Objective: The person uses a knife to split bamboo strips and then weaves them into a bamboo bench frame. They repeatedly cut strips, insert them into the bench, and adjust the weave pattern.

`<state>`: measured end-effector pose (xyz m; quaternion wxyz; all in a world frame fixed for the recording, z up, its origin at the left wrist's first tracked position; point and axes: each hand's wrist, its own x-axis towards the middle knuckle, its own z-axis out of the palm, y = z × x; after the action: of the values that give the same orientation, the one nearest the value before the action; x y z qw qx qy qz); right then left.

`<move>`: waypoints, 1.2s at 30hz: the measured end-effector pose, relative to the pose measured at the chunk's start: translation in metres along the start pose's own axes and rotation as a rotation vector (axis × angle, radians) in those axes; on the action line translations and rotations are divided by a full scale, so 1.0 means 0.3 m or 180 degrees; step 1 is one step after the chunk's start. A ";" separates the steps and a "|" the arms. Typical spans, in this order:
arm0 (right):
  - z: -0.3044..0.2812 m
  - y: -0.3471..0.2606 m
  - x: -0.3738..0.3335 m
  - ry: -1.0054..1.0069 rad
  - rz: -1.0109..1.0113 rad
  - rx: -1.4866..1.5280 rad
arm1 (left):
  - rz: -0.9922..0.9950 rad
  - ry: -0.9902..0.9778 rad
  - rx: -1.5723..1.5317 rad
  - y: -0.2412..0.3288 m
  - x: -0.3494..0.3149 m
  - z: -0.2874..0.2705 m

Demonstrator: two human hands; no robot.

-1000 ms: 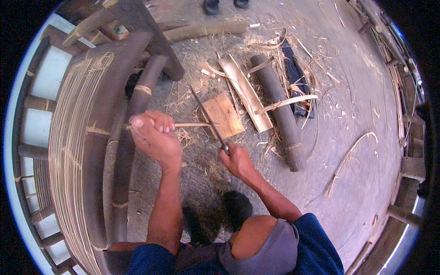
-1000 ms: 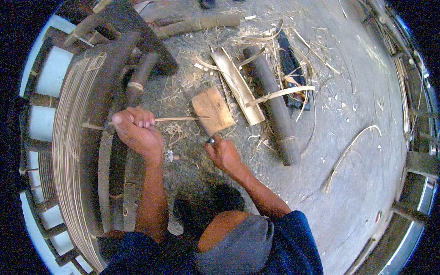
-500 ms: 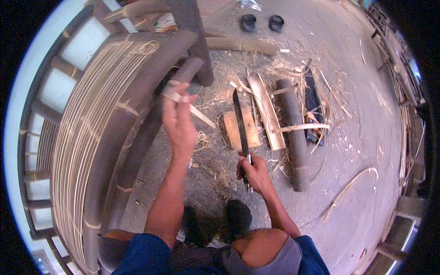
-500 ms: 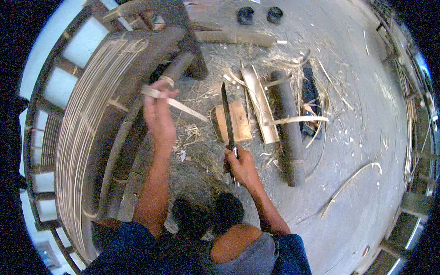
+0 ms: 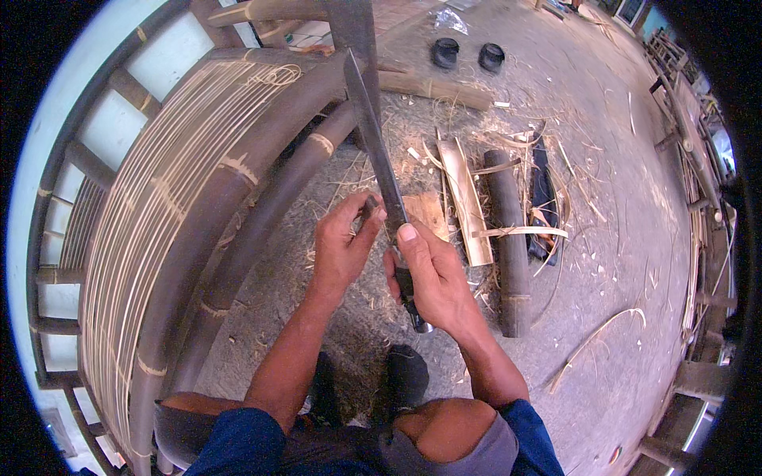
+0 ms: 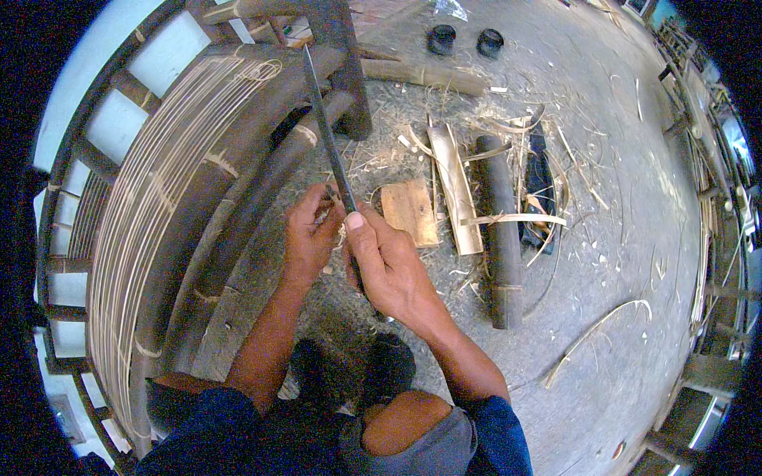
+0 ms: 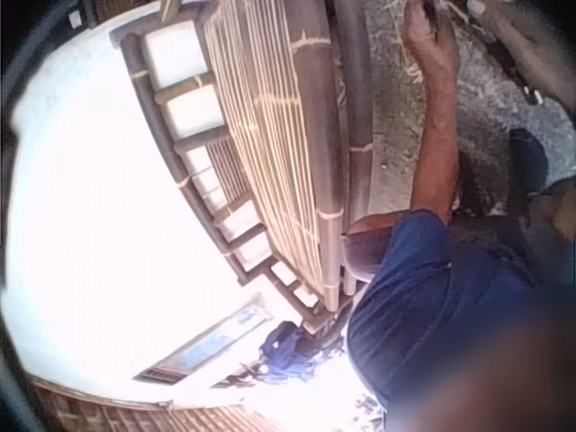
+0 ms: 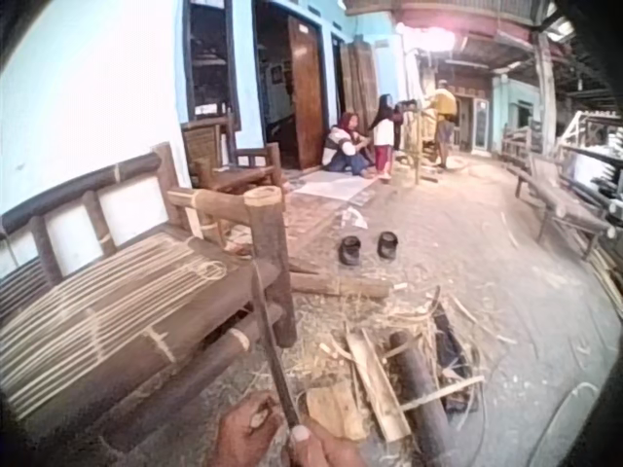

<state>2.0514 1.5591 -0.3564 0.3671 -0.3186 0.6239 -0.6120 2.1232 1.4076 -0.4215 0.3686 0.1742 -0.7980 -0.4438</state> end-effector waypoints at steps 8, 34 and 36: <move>-0.005 0.003 0.003 -0.0044 0.0095 -0.0225 | -0.0143 -0.0170 0.0143 -0.020 -0.016 -0.014; -0.002 -0.058 -0.018 0.0110 -0.0015 -0.0992 | 0.0072 -0.0292 -0.0170 0.030 0.006 -0.025; -0.002 -0.051 -0.018 0.0124 -0.0081 -0.1095 | 0.0083 -0.0318 -0.0111 0.030 0.007 -0.020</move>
<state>2.0529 1.5634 -0.3407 0.2872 -0.3726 0.7223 -0.5069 2.1268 1.4079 -0.4110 0.3370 0.1348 -0.8098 -0.4610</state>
